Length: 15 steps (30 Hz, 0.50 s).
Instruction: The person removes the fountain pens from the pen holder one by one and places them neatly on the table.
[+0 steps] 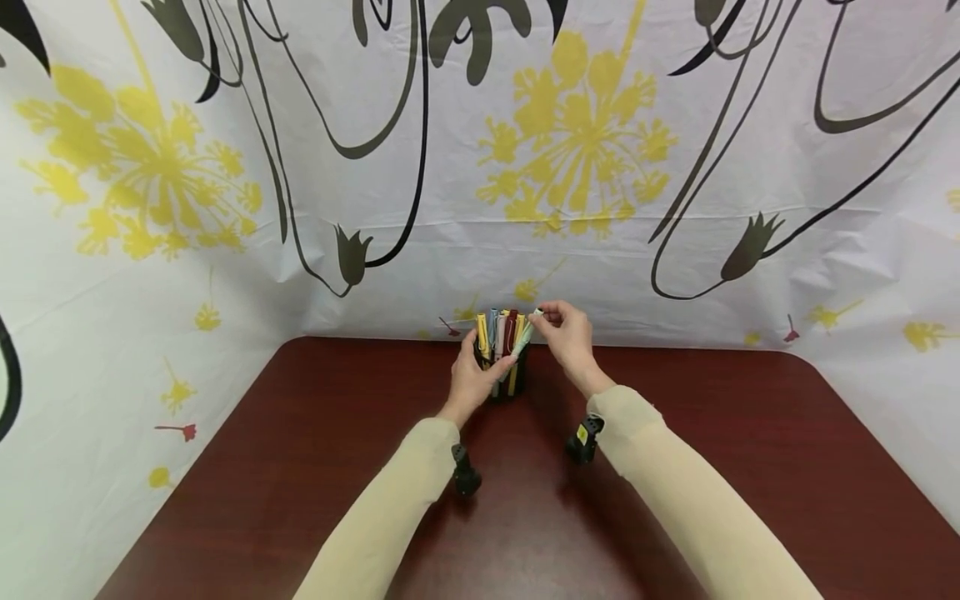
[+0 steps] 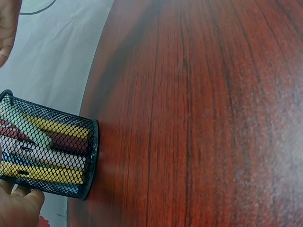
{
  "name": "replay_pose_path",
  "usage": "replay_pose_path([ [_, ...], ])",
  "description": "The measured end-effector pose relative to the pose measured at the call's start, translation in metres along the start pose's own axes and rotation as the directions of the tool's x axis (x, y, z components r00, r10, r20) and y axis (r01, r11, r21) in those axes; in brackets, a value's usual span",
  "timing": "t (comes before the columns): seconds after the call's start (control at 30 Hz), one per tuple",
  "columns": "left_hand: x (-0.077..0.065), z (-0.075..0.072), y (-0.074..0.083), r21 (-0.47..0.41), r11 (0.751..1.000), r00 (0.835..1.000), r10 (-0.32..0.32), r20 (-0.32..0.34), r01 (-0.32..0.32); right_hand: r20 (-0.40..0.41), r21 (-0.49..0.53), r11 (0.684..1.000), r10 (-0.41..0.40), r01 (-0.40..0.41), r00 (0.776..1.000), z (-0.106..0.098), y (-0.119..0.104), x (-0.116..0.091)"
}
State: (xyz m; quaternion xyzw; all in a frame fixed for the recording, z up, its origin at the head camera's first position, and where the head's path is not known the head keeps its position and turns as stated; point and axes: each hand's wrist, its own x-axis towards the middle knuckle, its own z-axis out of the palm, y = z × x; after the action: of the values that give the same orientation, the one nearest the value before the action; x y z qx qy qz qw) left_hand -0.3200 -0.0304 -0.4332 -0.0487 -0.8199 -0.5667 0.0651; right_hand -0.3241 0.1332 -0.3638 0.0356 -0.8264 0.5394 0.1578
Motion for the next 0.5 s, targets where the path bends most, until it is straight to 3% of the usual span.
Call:
replay_pose_path([
  [0.23, 0.000, -0.001, -0.001, 0.007, 1.000, 1.000, -0.014, 0.004, 0.014, -0.011, 0.187, 0.981, 0.044, -0.041, 0.999, -0.008, -0.005, 0.004],
  [0.4, -0.002, -0.001, 0.000, -0.002, 1.000, 1.000, -0.005, 0.002, 0.005, -0.063, 0.348, 0.937, 0.071, -0.045, 0.995, -0.018, -0.005, 0.007],
  [0.5, -0.003, -0.002, 0.001, -0.016, 1.000, 1.000, 0.010, 0.008, -0.010, -0.113, 0.447, 0.894, 0.091, -0.031, 0.989, -0.025, 0.000, 0.008],
])
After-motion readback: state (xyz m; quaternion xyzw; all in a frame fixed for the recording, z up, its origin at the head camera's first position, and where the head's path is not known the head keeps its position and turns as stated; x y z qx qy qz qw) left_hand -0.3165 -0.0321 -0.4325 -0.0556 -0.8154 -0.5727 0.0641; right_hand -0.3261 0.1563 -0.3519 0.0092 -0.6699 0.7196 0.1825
